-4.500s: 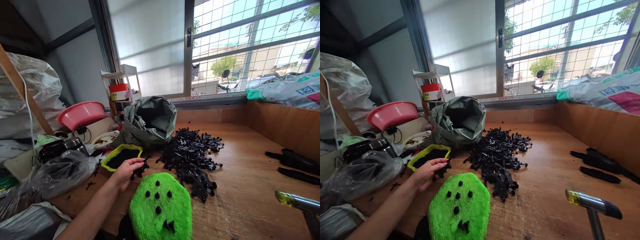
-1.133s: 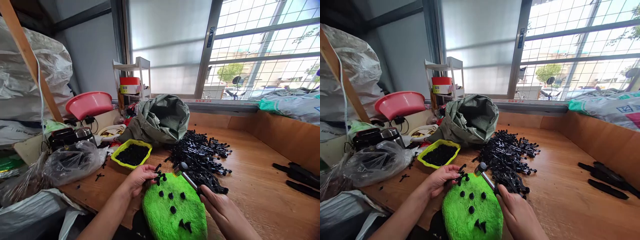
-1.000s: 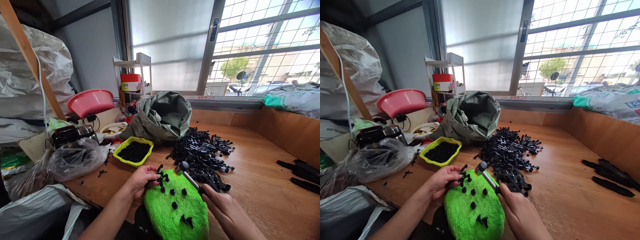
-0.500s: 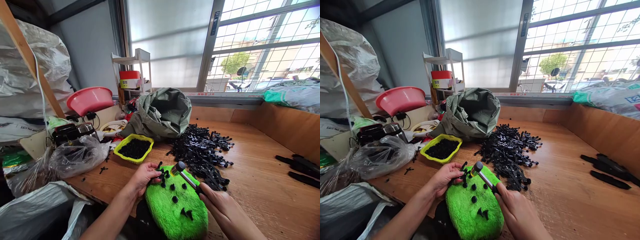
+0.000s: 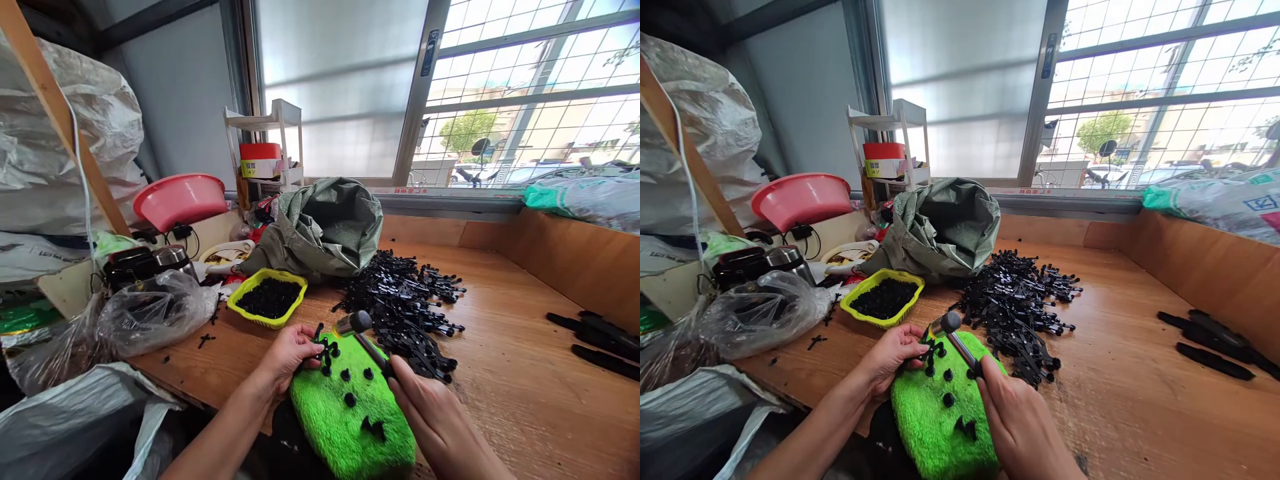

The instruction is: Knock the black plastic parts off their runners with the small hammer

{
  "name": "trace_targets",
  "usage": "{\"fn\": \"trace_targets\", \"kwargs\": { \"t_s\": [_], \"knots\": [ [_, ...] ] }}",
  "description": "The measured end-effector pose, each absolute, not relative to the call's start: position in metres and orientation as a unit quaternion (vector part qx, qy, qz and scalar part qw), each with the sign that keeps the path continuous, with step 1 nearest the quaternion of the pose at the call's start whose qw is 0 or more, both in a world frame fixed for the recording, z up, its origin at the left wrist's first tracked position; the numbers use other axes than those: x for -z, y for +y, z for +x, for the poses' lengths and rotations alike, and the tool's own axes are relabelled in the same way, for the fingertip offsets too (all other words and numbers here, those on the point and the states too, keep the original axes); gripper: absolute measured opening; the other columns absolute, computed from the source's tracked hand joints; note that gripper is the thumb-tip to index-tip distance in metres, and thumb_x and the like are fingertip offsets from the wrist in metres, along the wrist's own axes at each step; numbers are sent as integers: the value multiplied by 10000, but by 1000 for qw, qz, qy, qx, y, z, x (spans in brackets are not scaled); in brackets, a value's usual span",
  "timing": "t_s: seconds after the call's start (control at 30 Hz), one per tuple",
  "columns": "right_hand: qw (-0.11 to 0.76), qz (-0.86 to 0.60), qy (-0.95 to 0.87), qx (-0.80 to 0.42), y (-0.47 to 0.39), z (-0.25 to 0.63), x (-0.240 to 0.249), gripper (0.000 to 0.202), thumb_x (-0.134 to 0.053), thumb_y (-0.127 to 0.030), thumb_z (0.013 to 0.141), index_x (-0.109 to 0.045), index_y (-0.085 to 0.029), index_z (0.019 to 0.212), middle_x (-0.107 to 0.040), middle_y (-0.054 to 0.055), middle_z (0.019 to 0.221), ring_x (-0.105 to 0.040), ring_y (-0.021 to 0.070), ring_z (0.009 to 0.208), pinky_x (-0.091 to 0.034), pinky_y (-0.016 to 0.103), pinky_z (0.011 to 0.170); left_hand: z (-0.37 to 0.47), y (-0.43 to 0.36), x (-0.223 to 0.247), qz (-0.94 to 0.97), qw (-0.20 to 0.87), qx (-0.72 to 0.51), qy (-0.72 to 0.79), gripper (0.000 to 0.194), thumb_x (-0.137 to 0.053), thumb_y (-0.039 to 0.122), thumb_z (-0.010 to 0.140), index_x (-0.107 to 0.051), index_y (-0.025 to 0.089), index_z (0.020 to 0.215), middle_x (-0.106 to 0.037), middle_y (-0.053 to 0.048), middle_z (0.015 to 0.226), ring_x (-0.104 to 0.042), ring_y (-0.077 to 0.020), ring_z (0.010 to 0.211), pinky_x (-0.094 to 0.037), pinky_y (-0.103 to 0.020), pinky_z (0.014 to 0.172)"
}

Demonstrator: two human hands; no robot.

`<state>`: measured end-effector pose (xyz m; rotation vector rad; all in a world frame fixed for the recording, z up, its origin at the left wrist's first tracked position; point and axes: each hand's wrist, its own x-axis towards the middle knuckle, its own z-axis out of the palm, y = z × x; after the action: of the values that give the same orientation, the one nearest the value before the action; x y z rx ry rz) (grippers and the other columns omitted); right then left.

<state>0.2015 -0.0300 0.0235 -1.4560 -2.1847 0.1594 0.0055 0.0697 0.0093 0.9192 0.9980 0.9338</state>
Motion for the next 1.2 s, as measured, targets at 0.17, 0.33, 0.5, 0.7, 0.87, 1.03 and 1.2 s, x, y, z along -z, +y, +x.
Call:
{"fn": "trace_targets", "kwargs": {
  "t_s": [0.17,0.33,0.5,0.7,0.87,1.03,1.2],
  "knots": [
    [221,-544,-808,-43,-29,201,-21,212,-245,-275,882,-415,-229,764,-494,13,568,-488,220,492,-250,286,455,5,70,-9,424,665,-428,442,383,-750,130,461,-459,139,710,-483,101,407,-466,-40,362,-410,-135,383],
    [213,-554,-803,-50,-28,195,-19,208,-227,-239,879,-405,-220,775,-475,10,550,-480,217,470,-216,288,436,4,71,-6,439,654,-424,446,394,-748,153,444,-463,146,715,-497,94,421,-480,-55,380,-402,-153,396],
    [239,-560,-791,-63,-30,202,-20,202,-287,-288,862,-439,-223,745,-472,11,549,-472,223,471,-212,293,441,2,69,-5,463,635,-432,442,349,-736,176,466,-488,141,709,-491,84,400,-462,-52,366,-275,-128,374],
    [344,-580,-730,-111,-45,234,-18,362,-196,-456,928,-436,-221,793,-544,27,668,-524,201,611,-359,266,533,-11,57,-14,466,647,-401,451,272,-726,277,533,-619,128,734,-621,5,617,-502,-63,508,-340,-159,488],
    [357,-593,-710,-133,-55,247,-7,387,-263,-505,911,-498,-222,790,-578,39,703,-540,218,650,-376,273,545,-13,52,-14,530,619,-374,444,316,-745,365,492,-697,120,685,-644,-30,623,-499,-89,561,-346,-179,538],
    [361,-582,-712,-155,-56,243,-5,351,-316,-480,907,-549,-218,916,-598,27,770,-548,213,699,-390,261,581,-4,49,-14,566,602,-348,443,330,-721,394,518,-713,110,687,-634,-45,590,-469,-88,527,-325,-181,502],
    [359,-568,-721,-168,-56,242,-3,325,-322,-472,913,-531,-227,871,-591,12,749,-552,207,683,-381,259,577,2,48,-13,573,584,-351,456,301,-716,373,523,-715,112,673,-637,-50,596,-471,-97,535,-335,-187,501]
  ]
}}
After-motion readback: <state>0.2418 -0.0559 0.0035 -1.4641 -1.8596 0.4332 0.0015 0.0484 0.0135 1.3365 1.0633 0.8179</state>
